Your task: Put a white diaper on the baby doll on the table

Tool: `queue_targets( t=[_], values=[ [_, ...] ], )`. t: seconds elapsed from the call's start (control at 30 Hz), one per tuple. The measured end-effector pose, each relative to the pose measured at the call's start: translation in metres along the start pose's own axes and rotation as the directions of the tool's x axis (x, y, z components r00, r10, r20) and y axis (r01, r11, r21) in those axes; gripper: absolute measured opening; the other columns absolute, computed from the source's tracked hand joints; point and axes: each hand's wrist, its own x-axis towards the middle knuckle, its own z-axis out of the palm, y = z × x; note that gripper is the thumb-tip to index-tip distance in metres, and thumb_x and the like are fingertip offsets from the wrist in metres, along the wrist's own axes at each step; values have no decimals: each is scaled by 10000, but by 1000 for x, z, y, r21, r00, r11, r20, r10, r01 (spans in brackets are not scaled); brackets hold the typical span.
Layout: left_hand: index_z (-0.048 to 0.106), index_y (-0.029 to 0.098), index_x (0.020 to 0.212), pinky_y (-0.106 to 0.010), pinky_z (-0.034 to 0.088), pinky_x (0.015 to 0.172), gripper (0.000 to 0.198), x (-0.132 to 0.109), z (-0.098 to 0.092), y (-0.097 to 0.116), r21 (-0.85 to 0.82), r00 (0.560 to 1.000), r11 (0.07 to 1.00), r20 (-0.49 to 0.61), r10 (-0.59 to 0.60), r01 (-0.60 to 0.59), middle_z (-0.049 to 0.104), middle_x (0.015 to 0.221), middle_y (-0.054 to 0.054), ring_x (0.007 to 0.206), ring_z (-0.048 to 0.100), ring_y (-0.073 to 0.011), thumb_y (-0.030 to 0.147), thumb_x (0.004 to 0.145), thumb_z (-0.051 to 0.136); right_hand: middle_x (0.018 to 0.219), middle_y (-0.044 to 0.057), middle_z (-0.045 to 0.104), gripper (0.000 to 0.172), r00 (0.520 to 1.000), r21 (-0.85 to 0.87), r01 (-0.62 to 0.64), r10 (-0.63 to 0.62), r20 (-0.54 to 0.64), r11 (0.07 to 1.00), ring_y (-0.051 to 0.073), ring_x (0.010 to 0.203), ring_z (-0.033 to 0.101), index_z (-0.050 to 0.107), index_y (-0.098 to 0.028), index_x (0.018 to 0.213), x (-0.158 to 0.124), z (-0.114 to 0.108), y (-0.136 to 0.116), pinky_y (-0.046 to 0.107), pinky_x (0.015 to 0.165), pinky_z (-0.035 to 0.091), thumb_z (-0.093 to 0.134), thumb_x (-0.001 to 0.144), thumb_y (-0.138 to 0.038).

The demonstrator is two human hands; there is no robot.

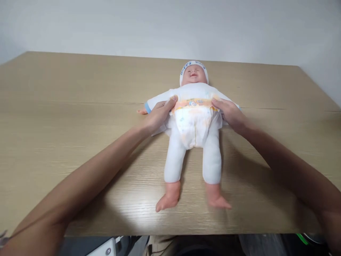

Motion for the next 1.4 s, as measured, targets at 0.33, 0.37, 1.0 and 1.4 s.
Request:
queue_targets(
  t=[0.33,0.37,1.0,1.4],
  values=[
    [609,242,1012,-467,582,856,300,-25,-10,25,361,969,931,-202,140,-60,737,1002,-73,885,671,-268,539,1058,608,938,68,798,347,964,-419,88,-183,-192,904,250,733,706,702,-241,1019,-54,-15,-1,389,716,547,656,1037,-584],
    [609,245,1059,-486,578,912,248,-27,-9,30,408,949,905,-221,225,-120,747,1103,-88,958,673,-281,492,1056,619,985,84,807,292,958,-482,107,-220,-184,870,259,745,712,704,-240,1034,-61,-17,3,403,733,551,656,1039,-529],
    [755,220,1201,-589,382,1170,328,-16,65,86,655,876,589,275,397,-473,702,1286,-131,1317,502,-405,471,1008,668,761,3,694,271,966,-487,-197,83,-247,851,240,768,664,631,-255,908,-90,-22,27,367,753,464,781,895,-480],
    [756,244,1219,-589,370,1174,382,-20,66,88,659,898,617,243,365,-430,692,1322,-116,1346,481,-418,505,941,772,669,-33,510,417,978,-143,-198,186,-94,970,172,661,458,593,-249,735,-83,-32,20,336,665,326,704,805,-645]
  ],
)
